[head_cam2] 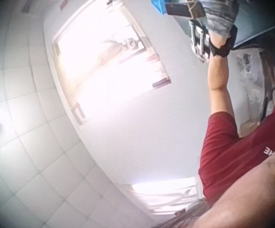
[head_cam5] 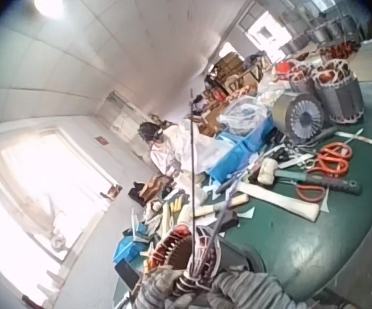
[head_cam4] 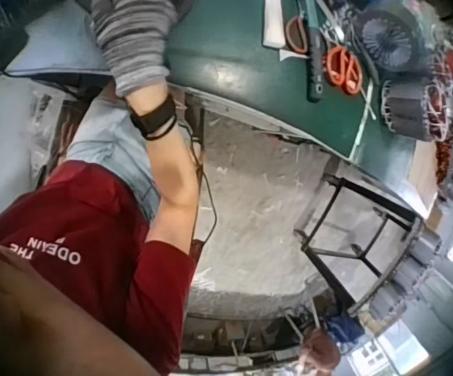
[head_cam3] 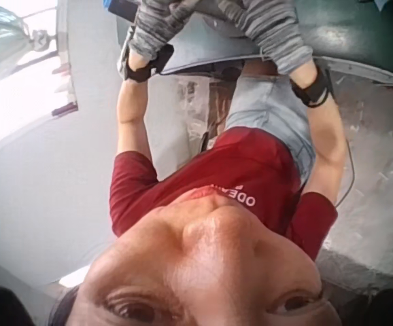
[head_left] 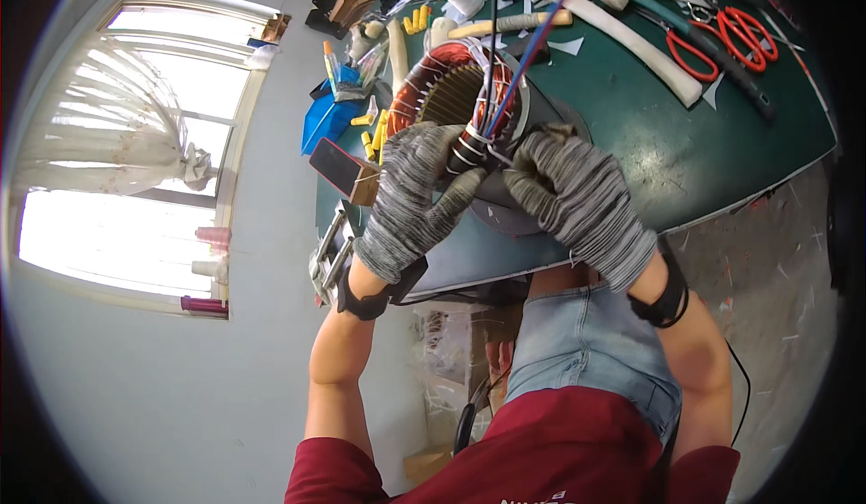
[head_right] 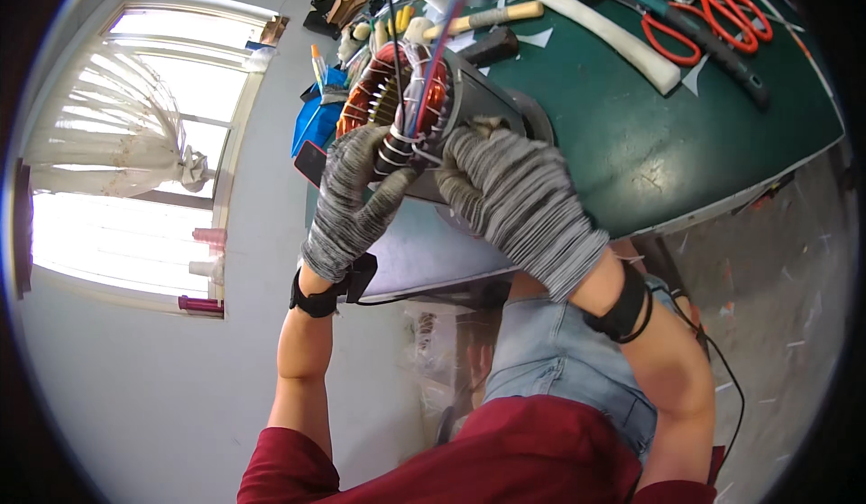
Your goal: Winding and securing copper wires on a motor stator using insulation tubes and thread.
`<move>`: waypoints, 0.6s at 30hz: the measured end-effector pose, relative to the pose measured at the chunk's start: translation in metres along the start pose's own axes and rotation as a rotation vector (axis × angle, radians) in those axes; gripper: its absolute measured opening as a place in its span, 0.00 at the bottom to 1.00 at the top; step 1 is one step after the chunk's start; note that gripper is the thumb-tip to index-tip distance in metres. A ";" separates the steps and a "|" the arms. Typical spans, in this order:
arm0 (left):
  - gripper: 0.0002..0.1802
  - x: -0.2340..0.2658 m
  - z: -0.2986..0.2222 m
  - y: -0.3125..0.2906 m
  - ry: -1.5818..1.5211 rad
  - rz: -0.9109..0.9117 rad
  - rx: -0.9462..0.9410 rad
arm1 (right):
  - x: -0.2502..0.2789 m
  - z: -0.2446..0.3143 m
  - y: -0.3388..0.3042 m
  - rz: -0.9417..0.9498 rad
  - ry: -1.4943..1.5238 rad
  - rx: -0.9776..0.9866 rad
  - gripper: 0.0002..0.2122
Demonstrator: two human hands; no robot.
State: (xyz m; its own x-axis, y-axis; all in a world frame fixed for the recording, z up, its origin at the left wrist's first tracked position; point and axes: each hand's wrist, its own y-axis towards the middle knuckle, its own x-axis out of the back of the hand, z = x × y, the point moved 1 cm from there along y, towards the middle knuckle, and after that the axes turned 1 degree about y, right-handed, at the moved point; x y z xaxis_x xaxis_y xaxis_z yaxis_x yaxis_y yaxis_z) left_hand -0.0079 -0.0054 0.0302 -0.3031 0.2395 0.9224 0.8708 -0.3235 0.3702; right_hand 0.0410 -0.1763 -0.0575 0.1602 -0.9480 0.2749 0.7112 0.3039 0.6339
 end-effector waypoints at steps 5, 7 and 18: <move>0.20 -0.002 -0.003 0.003 -0.041 -0.005 -0.004 | 0.016 -0.033 0.011 -0.019 0.161 -0.140 0.08; 0.21 0.003 -0.002 -0.001 0.005 0.059 -0.003 | 0.020 -0.029 0.017 0.192 0.549 -0.348 0.08; 0.21 -0.001 -0.011 0.001 0.114 0.055 0.087 | -0.003 -0.029 0.038 -0.131 0.476 0.021 0.09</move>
State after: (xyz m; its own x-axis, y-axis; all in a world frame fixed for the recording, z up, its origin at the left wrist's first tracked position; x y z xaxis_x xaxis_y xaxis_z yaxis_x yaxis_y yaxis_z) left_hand -0.0113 -0.0163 0.0304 -0.2917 0.1164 0.9494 0.9160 -0.2517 0.3123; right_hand 0.0872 -0.1646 -0.0549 0.3691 -0.9144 -0.1661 0.7331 0.1767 0.6568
